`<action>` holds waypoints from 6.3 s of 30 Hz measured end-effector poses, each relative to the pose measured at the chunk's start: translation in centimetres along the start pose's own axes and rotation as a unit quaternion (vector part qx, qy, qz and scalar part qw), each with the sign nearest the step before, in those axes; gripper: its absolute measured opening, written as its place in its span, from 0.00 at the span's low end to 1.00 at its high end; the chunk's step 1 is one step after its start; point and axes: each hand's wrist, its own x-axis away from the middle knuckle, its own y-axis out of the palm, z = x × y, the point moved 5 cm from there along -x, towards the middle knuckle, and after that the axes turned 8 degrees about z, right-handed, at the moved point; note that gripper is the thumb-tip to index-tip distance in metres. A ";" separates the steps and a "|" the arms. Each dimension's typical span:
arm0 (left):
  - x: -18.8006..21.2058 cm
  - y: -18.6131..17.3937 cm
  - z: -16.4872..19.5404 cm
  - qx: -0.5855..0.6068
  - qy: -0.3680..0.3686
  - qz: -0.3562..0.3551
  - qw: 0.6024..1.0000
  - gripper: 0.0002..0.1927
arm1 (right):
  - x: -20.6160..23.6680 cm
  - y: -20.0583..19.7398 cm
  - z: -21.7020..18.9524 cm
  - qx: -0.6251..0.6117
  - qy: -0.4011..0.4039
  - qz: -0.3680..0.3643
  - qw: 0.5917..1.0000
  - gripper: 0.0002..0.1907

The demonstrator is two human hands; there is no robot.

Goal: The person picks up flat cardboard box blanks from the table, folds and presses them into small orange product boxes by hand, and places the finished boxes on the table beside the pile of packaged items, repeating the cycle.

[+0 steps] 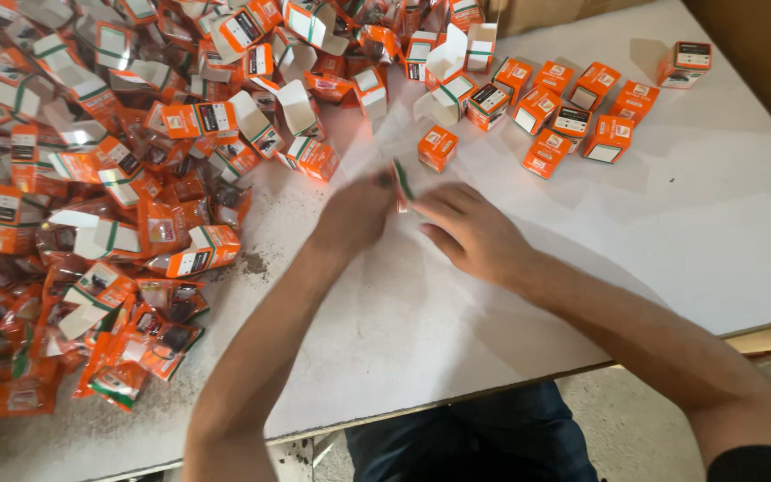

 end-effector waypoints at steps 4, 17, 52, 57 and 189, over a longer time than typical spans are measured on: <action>2.5 -5.2 -0.4 0.005 -0.033 -0.076 0.997 0.07 | -2.2 4.8 -2.6 0.014 -0.114 -0.020 0.993 0.34; -16.7 -0.3 0.8 0.062 -0.044 0.155 0.985 0.48 | 3.0 5.0 -4.5 0.009 -0.012 -0.146 0.989 0.16; 20.5 -7.4 16.1 0.206 0.017 0.205 0.957 0.20 | 9.1 -2.0 -11.6 0.000 0.180 0.001 0.984 0.14; 22.1 -6.0 15.4 0.121 0.007 0.245 0.962 0.18 | 9.9 -1.8 -11.0 -0.023 0.186 -0.007 0.982 0.15; 21.5 -11.3 -4.5 -0.080 -0.318 0.294 0.897 0.19 | 14.2 -1.0 -13.8 0.069 -0.009 -0.004 0.998 0.28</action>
